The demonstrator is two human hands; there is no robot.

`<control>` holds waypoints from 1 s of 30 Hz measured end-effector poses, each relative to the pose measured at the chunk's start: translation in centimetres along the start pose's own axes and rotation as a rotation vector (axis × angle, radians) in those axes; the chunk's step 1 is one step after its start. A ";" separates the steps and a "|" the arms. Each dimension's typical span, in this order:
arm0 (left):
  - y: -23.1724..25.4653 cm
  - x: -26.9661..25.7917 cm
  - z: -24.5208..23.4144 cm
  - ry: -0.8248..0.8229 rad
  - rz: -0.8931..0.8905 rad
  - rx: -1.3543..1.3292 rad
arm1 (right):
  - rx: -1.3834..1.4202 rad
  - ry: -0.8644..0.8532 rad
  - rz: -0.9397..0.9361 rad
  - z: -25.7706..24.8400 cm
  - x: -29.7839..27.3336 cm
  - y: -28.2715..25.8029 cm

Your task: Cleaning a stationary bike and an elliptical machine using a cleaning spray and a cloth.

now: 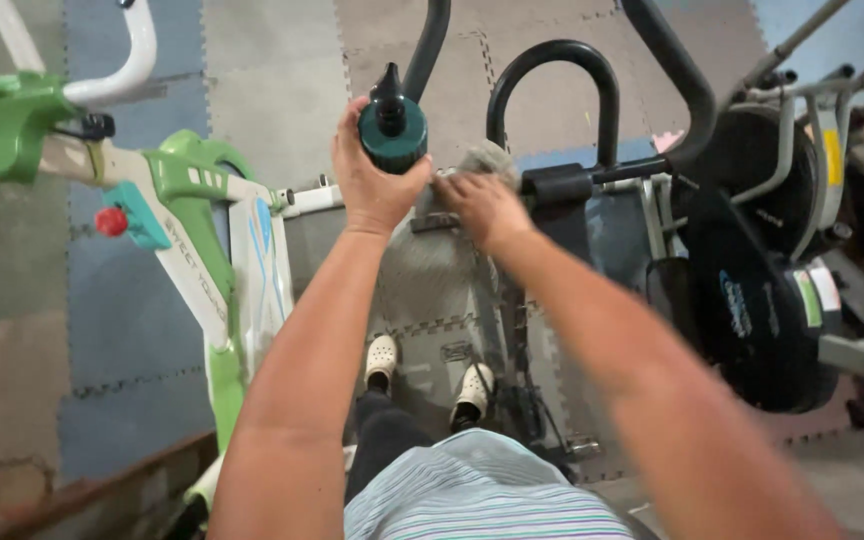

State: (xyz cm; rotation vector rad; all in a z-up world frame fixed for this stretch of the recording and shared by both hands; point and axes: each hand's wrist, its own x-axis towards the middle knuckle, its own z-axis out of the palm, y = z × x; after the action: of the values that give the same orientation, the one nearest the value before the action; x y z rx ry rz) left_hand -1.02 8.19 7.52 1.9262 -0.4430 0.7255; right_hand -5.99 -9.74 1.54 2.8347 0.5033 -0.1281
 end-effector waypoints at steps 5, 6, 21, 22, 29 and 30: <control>-0.5 1.9 -0.9 -0.102 -0.014 -0.194 | -0.193 0.268 -0.038 1.7 -3.2 2.9; -0.7 2.0 -1.0 -0.115 -0.021 -0.188 | -0.143 0.324 -0.013 1.8 -3.5 2.4; -9.9 5.5 -2.2 -0.078 -0.043 -0.388 | 0.937 0.111 0.537 -1.0 4.1 -7.8; -10.0 5.4 -2.2 -0.084 -0.042 -0.392 | 0.938 0.112 0.545 0.9 6.1 -8.6; -9.9 4.6 -2.2 -0.140 -0.035 -0.294 | 0.812 -0.144 0.818 3.4 10.4 -4.5; -10.0 4.6 -2.0 -0.147 -0.039 -0.275 | 0.929 -0.180 0.749 3.4 10.3 -3.2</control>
State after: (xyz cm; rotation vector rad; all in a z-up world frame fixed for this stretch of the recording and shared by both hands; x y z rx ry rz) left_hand 7.76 14.42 4.44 1.7281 -0.5646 0.4723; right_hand 2.39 -4.35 -3.83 3.5715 -0.9005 -0.5804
